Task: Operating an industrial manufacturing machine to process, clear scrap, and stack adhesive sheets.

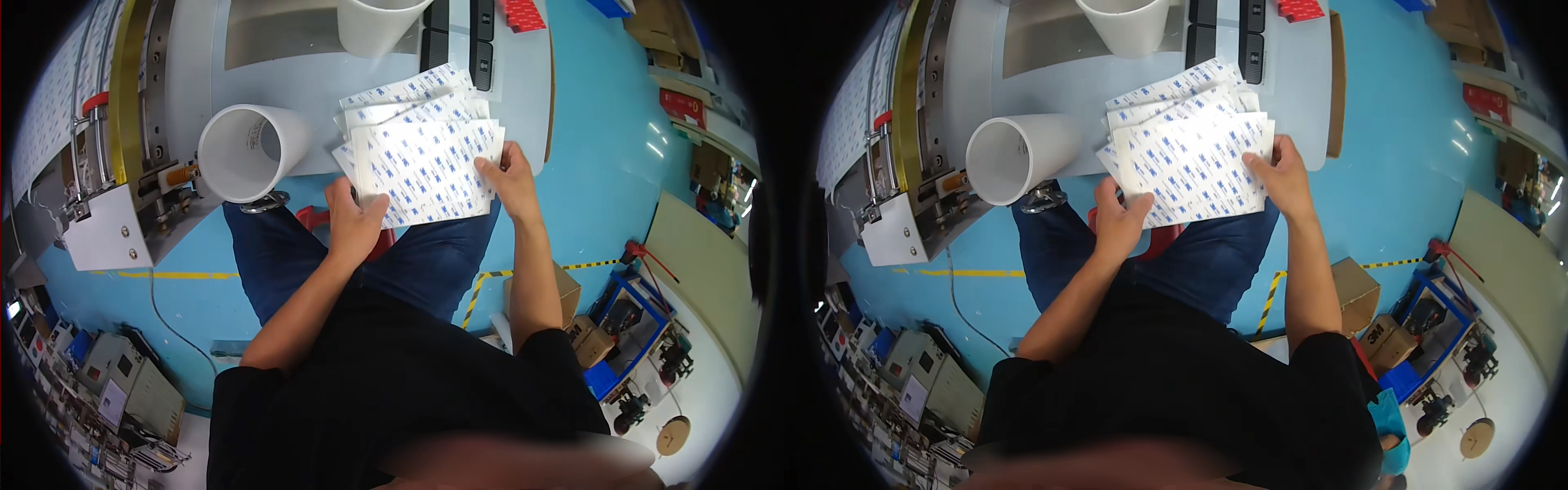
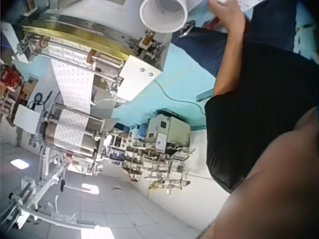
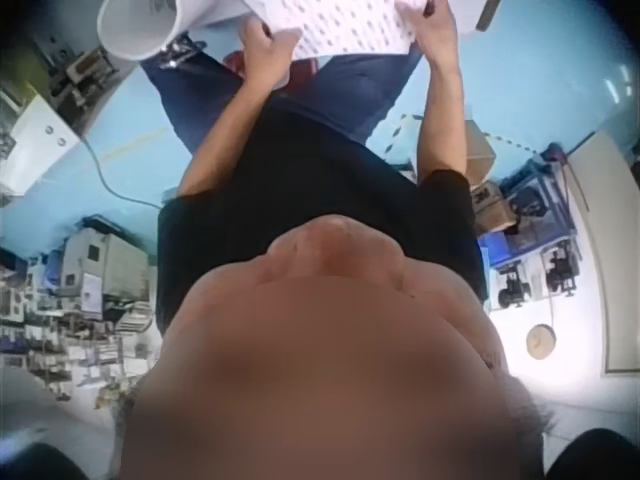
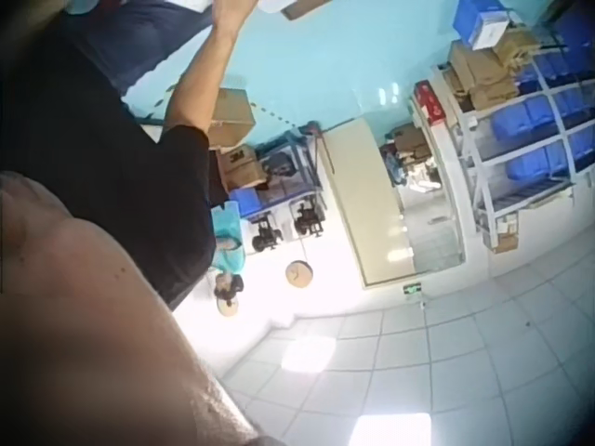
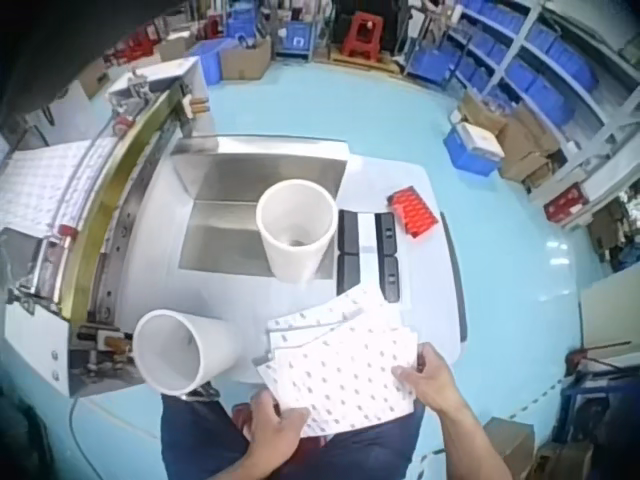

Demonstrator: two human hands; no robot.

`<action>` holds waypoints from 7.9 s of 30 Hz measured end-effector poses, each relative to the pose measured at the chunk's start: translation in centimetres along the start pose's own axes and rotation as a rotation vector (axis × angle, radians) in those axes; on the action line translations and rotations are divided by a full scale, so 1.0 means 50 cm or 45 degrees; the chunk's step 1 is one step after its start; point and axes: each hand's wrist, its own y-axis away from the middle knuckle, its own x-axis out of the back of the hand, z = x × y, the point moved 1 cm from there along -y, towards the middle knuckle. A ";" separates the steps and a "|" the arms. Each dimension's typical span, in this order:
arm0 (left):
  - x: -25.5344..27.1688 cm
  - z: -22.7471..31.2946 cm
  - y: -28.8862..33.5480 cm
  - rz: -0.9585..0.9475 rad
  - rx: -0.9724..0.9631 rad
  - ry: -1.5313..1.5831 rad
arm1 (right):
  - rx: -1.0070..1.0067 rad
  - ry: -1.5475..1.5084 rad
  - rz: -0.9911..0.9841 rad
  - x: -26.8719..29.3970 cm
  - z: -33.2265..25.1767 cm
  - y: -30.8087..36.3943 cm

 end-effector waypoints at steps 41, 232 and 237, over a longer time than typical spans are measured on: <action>0.071 0.150 -0.110 -0.374 -0.944 0.024 | 0.828 -0.120 0.123 -0.009 -0.001 0.033; 0.062 0.161 -0.153 -0.418 -1.025 -0.253 | 1.383 1.313 0.295 -0.009 -0.201 0.085; 0.062 0.163 -0.154 -0.402 -1.055 -0.251 | 1.422 1.480 0.252 -0.043 -0.181 0.080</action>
